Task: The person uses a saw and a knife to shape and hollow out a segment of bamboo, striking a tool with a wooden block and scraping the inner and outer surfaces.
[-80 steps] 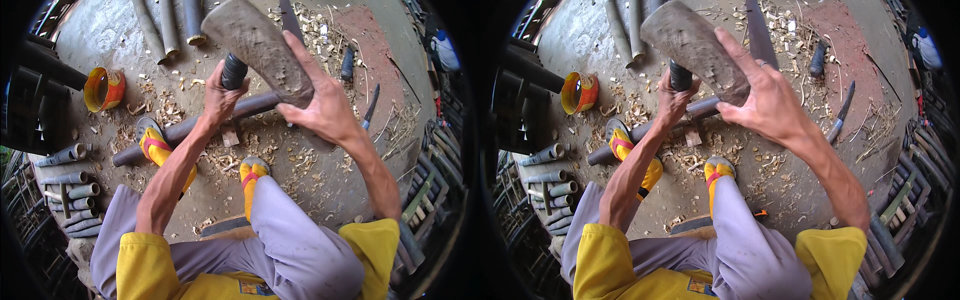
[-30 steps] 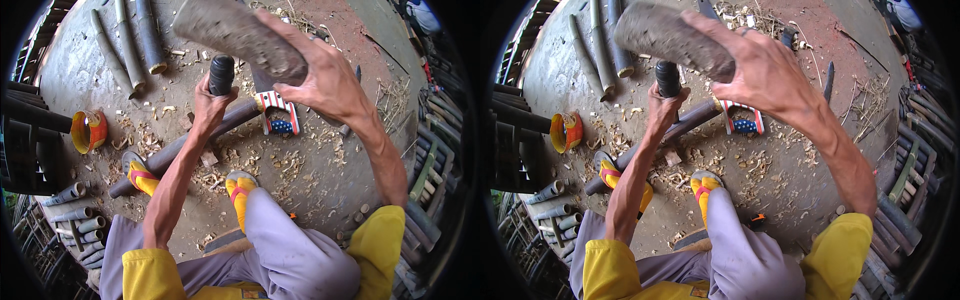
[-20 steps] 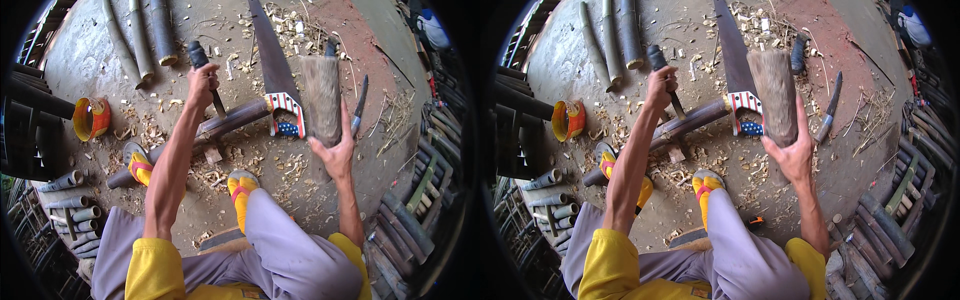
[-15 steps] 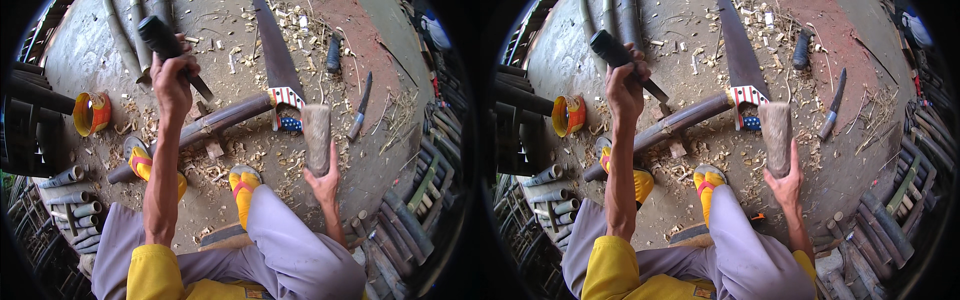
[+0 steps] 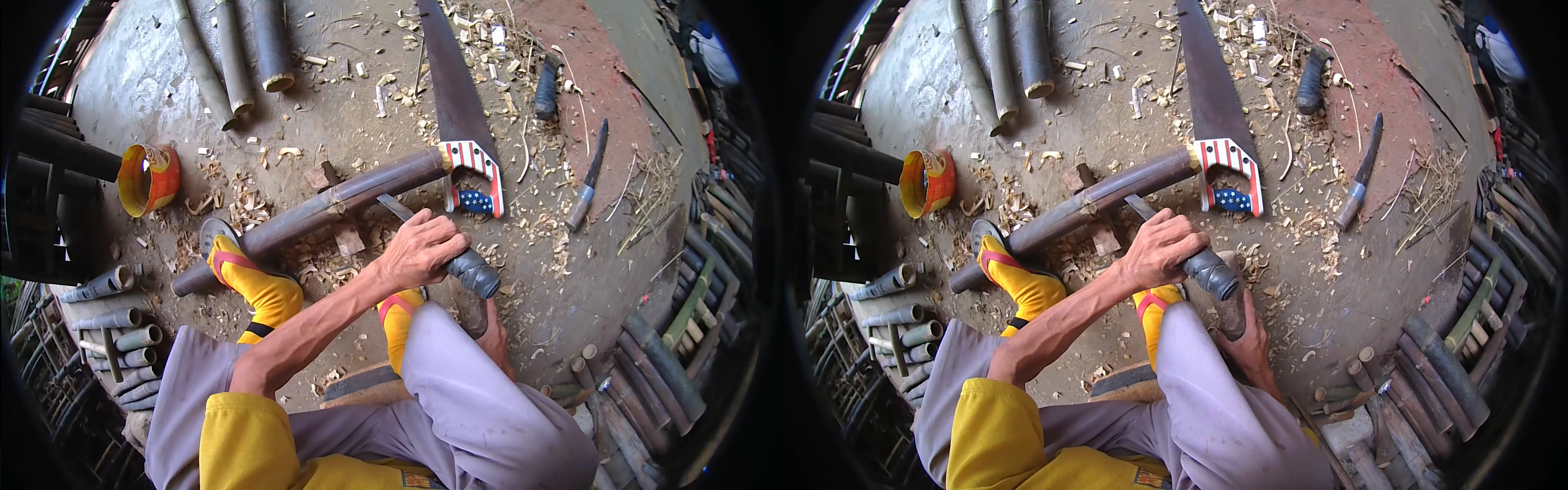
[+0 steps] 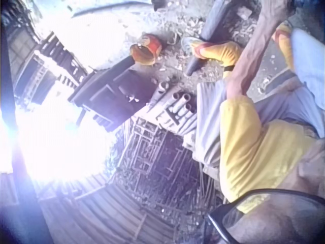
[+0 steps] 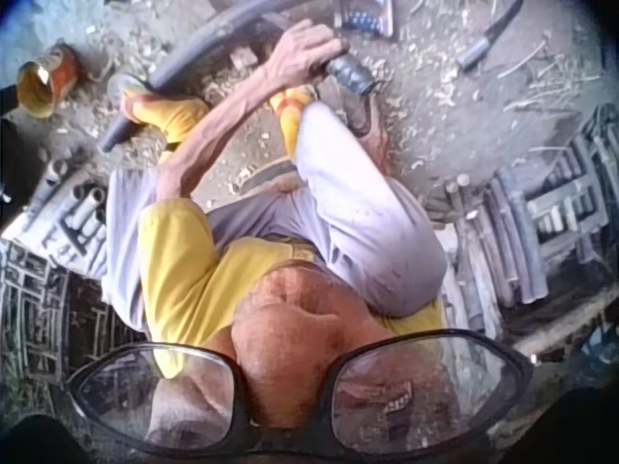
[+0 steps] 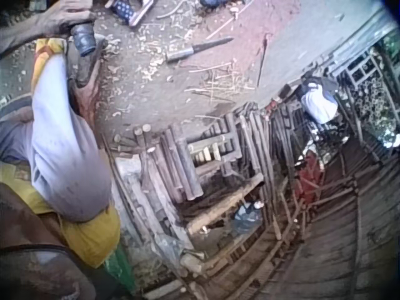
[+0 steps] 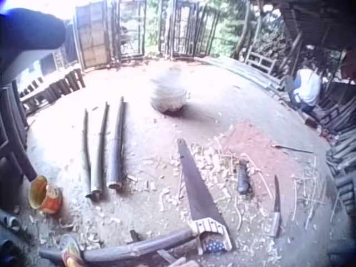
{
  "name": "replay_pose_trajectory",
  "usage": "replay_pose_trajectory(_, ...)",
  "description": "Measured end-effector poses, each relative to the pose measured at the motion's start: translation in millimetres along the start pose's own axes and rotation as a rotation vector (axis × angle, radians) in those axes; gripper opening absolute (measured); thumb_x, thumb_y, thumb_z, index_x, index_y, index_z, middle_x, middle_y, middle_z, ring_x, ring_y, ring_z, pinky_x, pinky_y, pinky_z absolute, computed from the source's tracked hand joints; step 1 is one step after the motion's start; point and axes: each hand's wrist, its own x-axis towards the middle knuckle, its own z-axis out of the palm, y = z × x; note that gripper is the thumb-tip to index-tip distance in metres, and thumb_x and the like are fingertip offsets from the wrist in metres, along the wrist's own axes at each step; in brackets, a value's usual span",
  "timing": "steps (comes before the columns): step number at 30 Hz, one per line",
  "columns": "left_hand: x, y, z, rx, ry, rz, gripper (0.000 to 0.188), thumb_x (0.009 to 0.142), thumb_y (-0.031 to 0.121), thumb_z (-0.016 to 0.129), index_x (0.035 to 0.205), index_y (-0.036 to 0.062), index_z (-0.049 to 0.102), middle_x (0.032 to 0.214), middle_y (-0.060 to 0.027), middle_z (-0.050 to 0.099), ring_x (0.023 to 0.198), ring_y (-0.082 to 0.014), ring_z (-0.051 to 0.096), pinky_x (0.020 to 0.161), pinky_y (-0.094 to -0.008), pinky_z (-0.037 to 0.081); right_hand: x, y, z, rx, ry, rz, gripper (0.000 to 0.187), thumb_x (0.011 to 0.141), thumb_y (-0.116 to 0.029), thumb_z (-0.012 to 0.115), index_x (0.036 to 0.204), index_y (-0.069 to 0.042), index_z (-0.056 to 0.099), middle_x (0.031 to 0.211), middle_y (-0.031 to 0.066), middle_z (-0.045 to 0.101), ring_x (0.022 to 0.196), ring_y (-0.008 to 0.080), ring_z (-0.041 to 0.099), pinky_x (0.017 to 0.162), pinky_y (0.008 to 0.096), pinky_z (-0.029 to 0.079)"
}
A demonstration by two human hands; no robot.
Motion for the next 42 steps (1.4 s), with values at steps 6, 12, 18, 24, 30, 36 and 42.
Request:
replay_pose_trajectory(6, -0.1, 3.6, -5.5, 0.019, 0.002, 0.035, 0.043, 0.05, 0.015, 0.073, 0.091, 0.0111, 0.057, 0.07, -0.0008, 0.046, 0.066, -0.0189, 0.048, 0.061, -0.0326, 0.033, -1.8, -2.4, 2.3, 0.019, 0.024, -0.01, 0.094, 0.065, -0.015, 0.075, 0.144, -0.006, 0.025, 0.124, 0.0227, 0.053, 0.109, 0.0324, 0.056, 0.091, 0.0407, 0.045)
replay_pose_trajectory(12, 1.1, -2.5, -8.0, -0.014, -0.04, -0.008, 0.044, 0.046, 0.019, 0.072, 0.086, 0.0114, 0.056, 0.071, -0.0013, 0.046, 0.067, -0.0191, 0.049, 0.061, -0.0329, 0.032, -5.3, -3.7, 3.9, 0.032, 0.035, -0.015, 0.094, 0.065, -0.015, 0.075, 0.144, -0.006, 0.025, 0.123, 0.0222, 0.054, 0.108, 0.032, 0.057, 0.091, 0.0403, 0.045)
replay_pose_trajectory(18, 2.2, -5.6, -11.1, -0.04, -0.049, 0.024, 0.046, 0.043, 0.021, 0.071, 0.084, 0.0115, 0.054, 0.069, -0.0018, 0.045, 0.065, -0.0206, 0.049, 0.059, -0.0331, 0.032, -6.7, -6.1, -0.3, 0.063, 0.053, -0.026, 0.094, 0.065, -0.016, 0.075, 0.144, -0.005, 0.025, 0.122, 0.0218, 0.055, 0.107, 0.0315, 0.057, 0.09, 0.0398, 0.045)
replay_pose_trajectory(24, 34.8, -15.4, -13.9, -0.25, 0.111, -0.166, 0.029, 0.052, 0.011, 0.065, 0.078, 0.0079, 0.051, 0.062, -0.0085, 0.056, 0.055, -0.0226, 0.06, 0.053, -0.0341, 0.048, -10.4, 1.4, -44.0, 0.431, 0.191, -0.23, 0.098, 0.063, -0.021, 0.077, 0.144, -0.003, 0.025, 0.13, 0.0254, 0.048, 0.115, 0.0329, 0.053, 0.095, 0.0393, 0.043)
replay_pose_trajectory(30, 62.7, -21.7, -50.0, -0.267, 0.311, -0.54, 0.027, 0.063, 0.014, 0.07, 0.087, 0.0018, 0.063, 0.071, -0.0121, 0.066, 0.062, -0.0188, 0.065, 0.061, -0.0336, 0.052, 8.4, -104.9, -163.0, 0.324, 0.859, -0.753, 0.088, 0.064, -0.019, 0.071, 0.137, 0.003, 0.027, 0.121, 0.0176, 0.045, 0.106, 0.0267, 0.05, 0.094, 0.0405, 0.04)
replay_pose_trajectory(36, 63.5, -27.0, -52.7, -0.325, 0.299, -0.586, 0.028, 0.062, 0.011, 0.07, 0.087, 0.0007, 0.064, 0.073, -0.0113, 0.067, 0.064, -0.0172, 0.064, 0.062, -0.0326, 0.051, 26.3, -187.4, -189.6, -0.012, 0.228, -0.972, 0.096, 0.061, -0.012, 0.072, 0.143, -0.002, 0.023, 0.133, 0.0197, 0.041, 0.118, 0.0295, 0.047, 0.099, 0.0375, 0.039)
replay_pose_trajectory(42, 59.4, -32.7, -63.4, -0.38, 0.25, -0.74, 0.03, 0.063, 0.011, 0.071, 0.09, 0.0003, 0.063, 0.072, -0.0073, 0.065, 0.064, -0.0146, 0.061, 0.064, -0.0312, 0.051, 14.2, -178.6, -182.9, 0.278, 0.537, -0.959, 0.094, 0.06, -0.01, 0.071, 0.142, -0.002, 0.024, 0.129, 0.0177, 0.044, 0.116, 0.0274, 0.048, 0.099, 0.0364, 0.038)
